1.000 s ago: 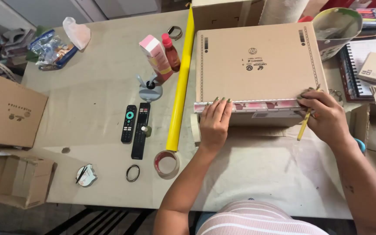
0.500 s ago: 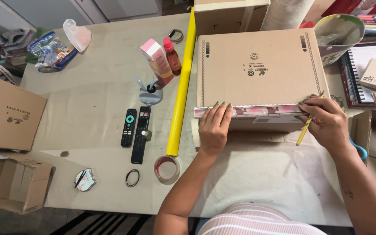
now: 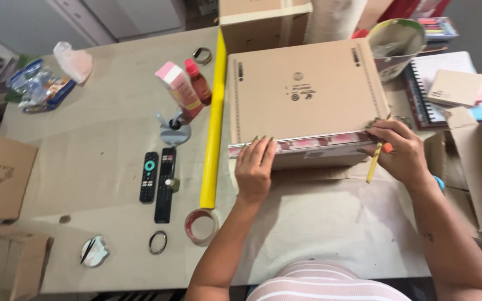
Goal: Measuring, marking, and taping a cardboard box for assembly
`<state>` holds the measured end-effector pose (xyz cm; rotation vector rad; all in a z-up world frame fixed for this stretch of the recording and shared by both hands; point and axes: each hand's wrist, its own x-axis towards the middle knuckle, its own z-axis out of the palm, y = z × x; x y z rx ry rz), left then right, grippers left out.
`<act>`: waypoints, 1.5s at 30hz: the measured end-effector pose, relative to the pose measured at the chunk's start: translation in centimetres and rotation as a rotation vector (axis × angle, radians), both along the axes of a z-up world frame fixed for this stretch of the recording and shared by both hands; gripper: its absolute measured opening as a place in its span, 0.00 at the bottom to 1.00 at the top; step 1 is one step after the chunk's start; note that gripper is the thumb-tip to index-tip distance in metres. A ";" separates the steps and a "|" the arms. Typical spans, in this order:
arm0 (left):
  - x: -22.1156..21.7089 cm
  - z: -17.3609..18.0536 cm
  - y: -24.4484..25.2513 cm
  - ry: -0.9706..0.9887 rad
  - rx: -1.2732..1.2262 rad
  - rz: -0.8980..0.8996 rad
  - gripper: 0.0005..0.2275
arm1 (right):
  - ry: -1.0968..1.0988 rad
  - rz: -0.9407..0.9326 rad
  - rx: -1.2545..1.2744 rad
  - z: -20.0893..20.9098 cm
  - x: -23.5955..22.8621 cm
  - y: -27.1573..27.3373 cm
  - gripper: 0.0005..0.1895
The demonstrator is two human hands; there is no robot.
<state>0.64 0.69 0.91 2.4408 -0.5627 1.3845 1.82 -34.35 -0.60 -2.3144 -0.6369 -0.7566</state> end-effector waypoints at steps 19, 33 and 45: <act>0.7 -2.6 -0.2 -0.028 0.066 0.077 0.07 | -0.080 -0.019 0.061 1.5 -0.9 -1.3 0.09; 0.9 -3.5 -0.2 -0.037 0.076 0.078 0.09 | 0.583 0.135 0.765 3.7 4.0 1.5 0.10; 0.8 -3.5 -0.4 -0.019 0.075 0.090 0.10 | 0.522 0.062 0.554 0.4 5.1 0.7 0.08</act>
